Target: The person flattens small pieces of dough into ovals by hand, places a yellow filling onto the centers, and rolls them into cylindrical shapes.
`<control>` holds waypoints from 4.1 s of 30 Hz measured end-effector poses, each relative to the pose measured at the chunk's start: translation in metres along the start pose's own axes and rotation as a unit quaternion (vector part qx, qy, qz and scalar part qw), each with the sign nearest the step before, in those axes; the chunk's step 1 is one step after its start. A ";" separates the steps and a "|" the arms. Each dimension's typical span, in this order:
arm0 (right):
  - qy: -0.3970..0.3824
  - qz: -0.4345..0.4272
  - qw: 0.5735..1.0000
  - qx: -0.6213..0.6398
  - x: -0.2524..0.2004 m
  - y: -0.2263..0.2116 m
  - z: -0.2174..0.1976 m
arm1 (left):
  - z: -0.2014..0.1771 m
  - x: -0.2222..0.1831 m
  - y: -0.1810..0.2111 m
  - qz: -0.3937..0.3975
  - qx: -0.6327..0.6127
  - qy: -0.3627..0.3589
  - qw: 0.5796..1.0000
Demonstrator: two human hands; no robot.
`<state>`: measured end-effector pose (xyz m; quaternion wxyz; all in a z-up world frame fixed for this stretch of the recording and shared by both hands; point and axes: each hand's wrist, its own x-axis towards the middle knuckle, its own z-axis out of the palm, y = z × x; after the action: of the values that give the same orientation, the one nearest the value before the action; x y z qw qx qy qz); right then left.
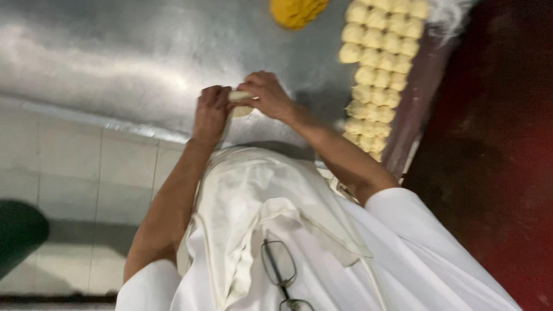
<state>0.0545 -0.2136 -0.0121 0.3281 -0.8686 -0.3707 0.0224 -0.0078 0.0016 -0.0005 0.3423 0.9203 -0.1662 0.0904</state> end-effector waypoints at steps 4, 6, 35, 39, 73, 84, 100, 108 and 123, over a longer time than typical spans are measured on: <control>0.010 0.013 0.999 -0.037 -0.009 -0.002 0.008 | 0.004 -0.011 0.001 -0.023 0.027 -0.046 0.998; 0.012 0.042 0.999 -0.028 -0.009 -0.003 0.006 | 0.004 -0.010 0.001 -0.025 0.015 -0.025 0.999; 0.039 -0.023 0.996 -0.083 -0.083 -0.051 0.011 | 0.004 -0.066 0.045 0.041 0.050 0.023 0.998; 0.042 0.027 0.999 -0.013 -0.088 -0.059 0.011 | 0.004 -0.070 0.035 -0.024 -0.021 -0.065 0.997; -0.053 0.116 0.982 -0.139 -0.015 -0.093 0.036 | -0.047 -0.115 0.036 -0.243 -0.135 0.066 0.958; 0.013 0.099 0.994 -0.039 -0.036 -0.038 -0.014 | -0.018 -0.031 0.004 -0.034 -0.028 -0.062 0.997; 0.102 0.026 0.990 0.098 0.347 -0.151 0.044 | -0.260 0.063 -0.254 -0.184 -0.292 0.114 0.932; 0.182 -0.073 0.980 -0.015 0.508 -0.145 0.089 | -0.383 0.129 -0.371 -0.042 -0.051 0.182 0.981; 0.075 0.377 0.922 0.042 0.234 -0.080 0.067 | -0.308 0.186 -0.479 -0.241 -0.164 0.002 0.956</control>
<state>0.1552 0.0183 0.0302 0.3581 -0.9288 0.0108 0.0946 0.3246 0.4992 -0.0052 0.5006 0.8640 0.0489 -0.0214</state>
